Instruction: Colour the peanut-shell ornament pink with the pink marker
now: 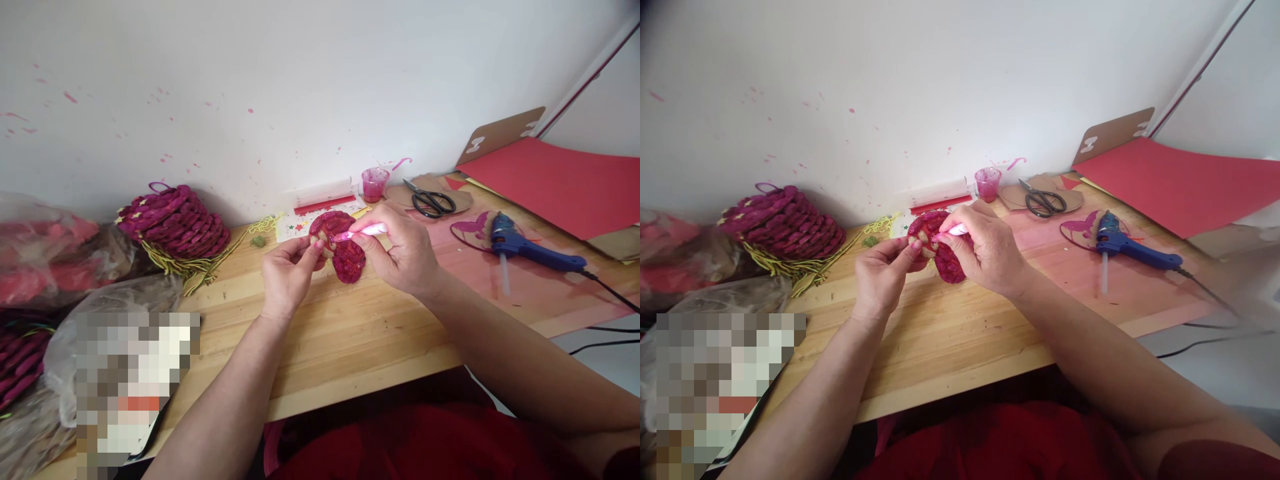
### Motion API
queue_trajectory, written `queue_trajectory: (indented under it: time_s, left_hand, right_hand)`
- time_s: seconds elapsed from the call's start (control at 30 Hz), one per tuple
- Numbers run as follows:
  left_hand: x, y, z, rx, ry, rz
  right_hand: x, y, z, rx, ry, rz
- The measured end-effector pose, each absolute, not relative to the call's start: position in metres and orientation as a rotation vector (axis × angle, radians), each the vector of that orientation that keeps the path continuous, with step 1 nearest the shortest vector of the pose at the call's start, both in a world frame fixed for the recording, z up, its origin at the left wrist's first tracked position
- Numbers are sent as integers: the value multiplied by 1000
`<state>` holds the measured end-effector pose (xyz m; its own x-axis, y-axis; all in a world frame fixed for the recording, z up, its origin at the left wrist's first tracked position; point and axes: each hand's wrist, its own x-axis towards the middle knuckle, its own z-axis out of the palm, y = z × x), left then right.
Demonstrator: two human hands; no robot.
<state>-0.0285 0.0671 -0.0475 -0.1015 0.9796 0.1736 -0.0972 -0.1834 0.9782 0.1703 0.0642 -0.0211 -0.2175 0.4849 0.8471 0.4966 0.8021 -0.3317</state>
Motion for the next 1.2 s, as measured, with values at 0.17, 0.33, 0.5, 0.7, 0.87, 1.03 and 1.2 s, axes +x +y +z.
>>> queue_trajectory:
  time_s: [0.17, 0.33, 0.5, 0.7, 0.87, 1.03, 1.2]
  left_hand:
    - [-28, 67, -47, 1200, 1114, 1465]
    - [-27, 66, -48, 1216, 1123, 1445]
    - [-27, 66, -48, 1208, 1111, 1443]
    - [-26, 66, -47, 1202, 1117, 1445]
    - [-27, 67, -48, 1218, 1128, 1437]
    - [-28, 67, -48, 1215, 1128, 1432]
    - [-27, 67, -49, 1223, 1129, 1442]
  right_hand:
    - [170, 64, -22, -743, -1817, 5]
    - [171, 65, -22, -777, -1802, -6]
    - [169, 64, -22, -779, -1815, 23]
    - [167, 63, -22, -784, -1789, 16]
    - [167, 63, -23, -774, -1855, 30]
    - [166, 62, -23, -759, -1920, -3]
    - [166, 63, -24, -735, -1902, -19]
